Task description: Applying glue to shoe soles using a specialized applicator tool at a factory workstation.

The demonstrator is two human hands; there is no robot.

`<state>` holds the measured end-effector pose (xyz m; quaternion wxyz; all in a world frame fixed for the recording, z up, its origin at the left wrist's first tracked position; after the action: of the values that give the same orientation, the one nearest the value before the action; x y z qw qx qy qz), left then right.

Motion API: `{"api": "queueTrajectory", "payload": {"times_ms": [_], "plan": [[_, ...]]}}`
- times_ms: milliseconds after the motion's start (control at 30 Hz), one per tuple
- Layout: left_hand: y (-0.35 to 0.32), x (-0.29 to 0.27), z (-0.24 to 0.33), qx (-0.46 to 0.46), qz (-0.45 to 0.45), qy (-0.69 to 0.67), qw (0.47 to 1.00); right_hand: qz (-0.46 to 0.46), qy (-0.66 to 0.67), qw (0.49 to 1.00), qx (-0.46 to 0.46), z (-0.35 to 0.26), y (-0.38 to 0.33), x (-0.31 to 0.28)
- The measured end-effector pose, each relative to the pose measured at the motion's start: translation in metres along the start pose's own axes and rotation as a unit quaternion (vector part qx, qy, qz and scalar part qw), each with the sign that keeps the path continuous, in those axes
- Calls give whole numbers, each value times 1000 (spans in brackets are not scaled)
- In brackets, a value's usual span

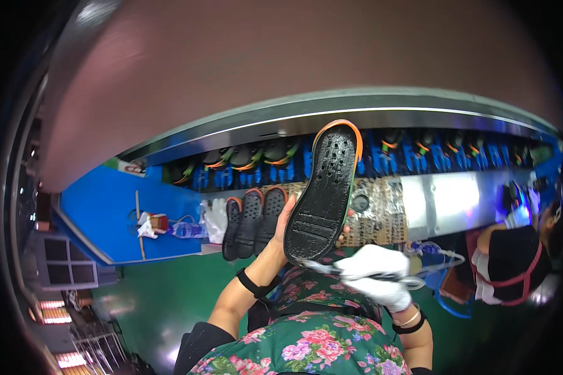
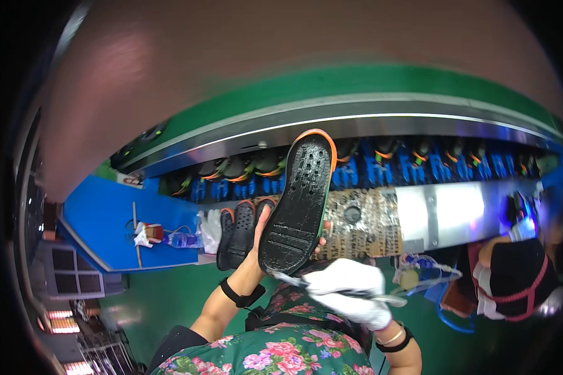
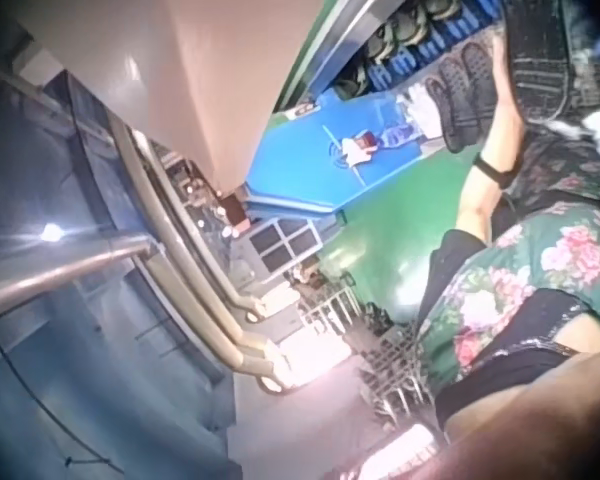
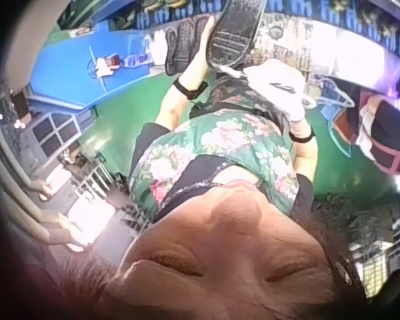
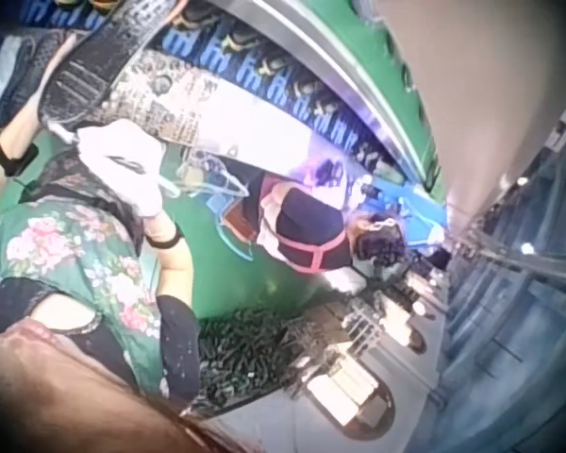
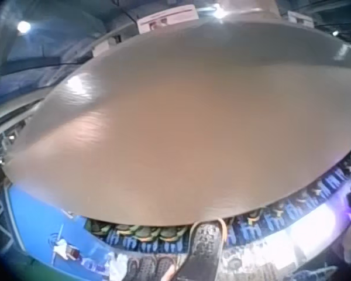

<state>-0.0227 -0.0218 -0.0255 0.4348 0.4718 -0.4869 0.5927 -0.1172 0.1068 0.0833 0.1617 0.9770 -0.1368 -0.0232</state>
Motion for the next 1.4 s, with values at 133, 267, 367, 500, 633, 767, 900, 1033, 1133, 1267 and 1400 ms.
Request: {"api": "queueTrajectory", "payload": {"times_ms": [133, 267, 367, 500, 633, 767, 900, 1033, 1133, 1267, 1400], "plan": [[-26, 55, 45, 89, -112, 87, 986, 194, 190, 958, 87, 31, -13, -52], [-34, 121, 130, 138, -263, 155, 942, 282, 221, 919, 162, 66, -20, -56], [-33, 111, 243, 228, -171, 129, 950, 248, 244, 919, 187, 90, -16, -34], [-37, 72, 358, 414, -12, 126, 901, 218, 221, 926, 215, 120, -21, -10], [-45, 73, 343, 526, -52, 89, 844, 223, 200, 922, 245, 142, -42, -13], [-22, 68, 298, 587, 26, 97, 803, 252, 212, 910, 252, 148, -57, -26], [86, 87, 228, 519, 135, 387, 750, 315, 227, 884, 260, 151, -79, -60], [231, 127, 148, 446, 143, 749, 468, 363, 224, 868, 253, 149, -98, -90], [311, 162, 102, 395, 98, 813, 416, 382, 215, 866, 241, 149, -118, -113], [374, 169, 101, 375, 50, 885, 270, 403, 210, 859, 235, 142, -133, -139], [390, 163, 108, 393, 90, 892, 203, 421, 200, 848, 252, 146, -147, -153]]}}
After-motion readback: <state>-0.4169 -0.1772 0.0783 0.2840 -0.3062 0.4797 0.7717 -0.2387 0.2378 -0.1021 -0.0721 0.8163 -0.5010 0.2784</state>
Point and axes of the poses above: each hand's wrist, its own y-axis towards the middle knuckle, its own x-axis out of the palm, z = x × y, the point moved 9 cm from there along y, towards the middle knuckle, and after that the axes turned 5 degrees about -y, right-handed, at the moved point
